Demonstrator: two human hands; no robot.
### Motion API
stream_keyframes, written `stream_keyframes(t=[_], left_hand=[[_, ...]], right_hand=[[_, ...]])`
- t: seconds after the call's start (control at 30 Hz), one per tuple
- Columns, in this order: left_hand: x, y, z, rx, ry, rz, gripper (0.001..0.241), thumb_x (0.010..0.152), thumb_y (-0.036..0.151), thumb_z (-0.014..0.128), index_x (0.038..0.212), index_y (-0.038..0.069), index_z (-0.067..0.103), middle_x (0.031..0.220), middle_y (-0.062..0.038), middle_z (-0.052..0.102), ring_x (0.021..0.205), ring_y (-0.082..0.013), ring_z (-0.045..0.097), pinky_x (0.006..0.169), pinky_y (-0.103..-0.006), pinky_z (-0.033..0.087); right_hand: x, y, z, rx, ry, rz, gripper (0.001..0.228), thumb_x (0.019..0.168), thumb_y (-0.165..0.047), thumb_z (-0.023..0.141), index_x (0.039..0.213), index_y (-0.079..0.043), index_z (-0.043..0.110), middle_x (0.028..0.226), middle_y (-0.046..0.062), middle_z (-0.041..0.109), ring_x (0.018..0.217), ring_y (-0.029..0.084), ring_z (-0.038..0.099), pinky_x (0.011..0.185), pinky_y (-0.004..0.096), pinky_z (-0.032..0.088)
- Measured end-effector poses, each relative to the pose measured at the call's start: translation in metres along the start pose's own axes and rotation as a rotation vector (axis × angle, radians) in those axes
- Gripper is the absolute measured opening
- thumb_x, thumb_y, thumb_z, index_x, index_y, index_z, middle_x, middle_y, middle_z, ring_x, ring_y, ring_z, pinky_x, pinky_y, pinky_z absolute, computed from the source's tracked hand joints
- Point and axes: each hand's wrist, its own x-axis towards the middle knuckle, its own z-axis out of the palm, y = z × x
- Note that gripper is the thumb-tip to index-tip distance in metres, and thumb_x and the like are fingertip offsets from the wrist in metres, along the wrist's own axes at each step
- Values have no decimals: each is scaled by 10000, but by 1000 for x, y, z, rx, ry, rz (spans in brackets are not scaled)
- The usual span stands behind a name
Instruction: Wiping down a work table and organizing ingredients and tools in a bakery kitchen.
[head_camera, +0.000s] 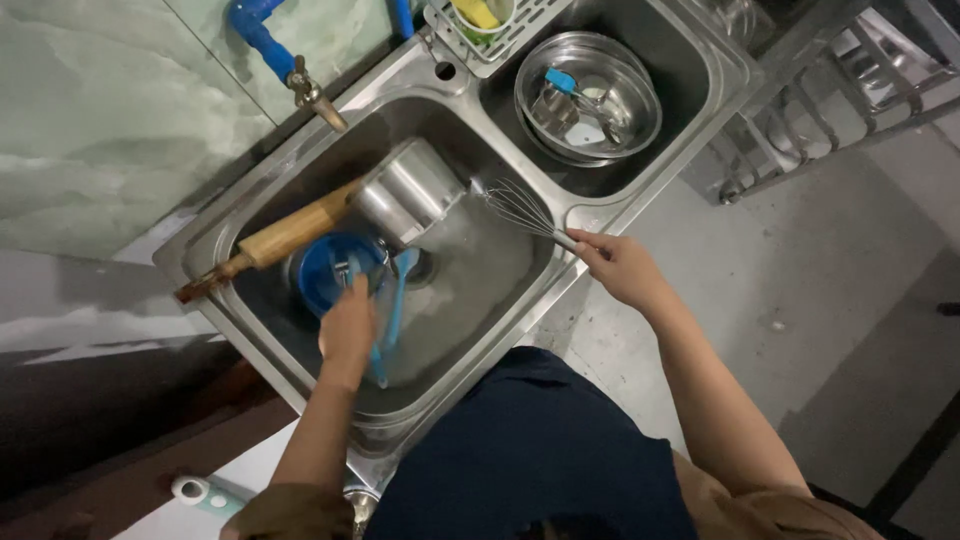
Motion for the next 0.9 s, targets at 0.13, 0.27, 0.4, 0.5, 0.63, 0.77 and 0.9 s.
stream_keyframes(t=[0.13,0.27,0.4,0.5,0.63,0.77,0.9], left_hand=[[6,-1,-9,-49,171,95,460,959,167,566,1406,108,474,1193,-223,670,858,-429,712,710,-535,575],[17,-2,-16,-1,161,94,519,941,178,609,1436,102,474,1164,-219,661,889,-428,702,721,-529,569],[13,17,-27,-134,122,70,428,983,215,641,1392,123,557,1081,-239,702,916,-438,691,763,-539,543],[19,31,-15,-525,11,32,444,907,272,700,1301,90,605,969,-253,708,932,-410,708,787,-474,548],[29,20,33,-670,-69,26,381,813,236,731,1138,52,657,901,-221,721,872,-373,734,784,-433,548],[34,-1,103,-634,-23,147,372,793,204,765,1114,39,674,887,-176,702,839,-312,690,753,-414,528],[22,22,90,-741,-373,-24,269,822,209,762,1011,68,632,653,-84,588,538,-226,583,520,-388,470]], right_hand=[[-4,3,-1,-38,-1,-32,397,989,-341,601,1356,-218,690,651,20,576,615,112,536,600,315,472],[-7,1,-4,-36,6,-18,389,983,-341,603,1348,-240,694,659,15,607,624,112,563,619,310,485],[-10,4,-6,-36,-3,48,400,986,-335,601,1363,-247,699,643,39,537,609,134,508,600,322,452],[-14,1,-8,-11,2,41,399,985,-332,596,1359,-229,692,632,19,541,604,123,511,594,312,453],[-19,-13,-12,-39,23,45,391,988,-337,596,1348,-224,700,621,13,539,591,119,516,589,313,452],[-20,-13,-13,-65,12,119,404,985,-327,588,1368,-248,691,621,32,516,578,135,479,574,331,429],[-14,-22,-4,-21,17,89,384,1003,-353,577,1349,-244,706,643,27,544,604,113,501,583,315,447]])
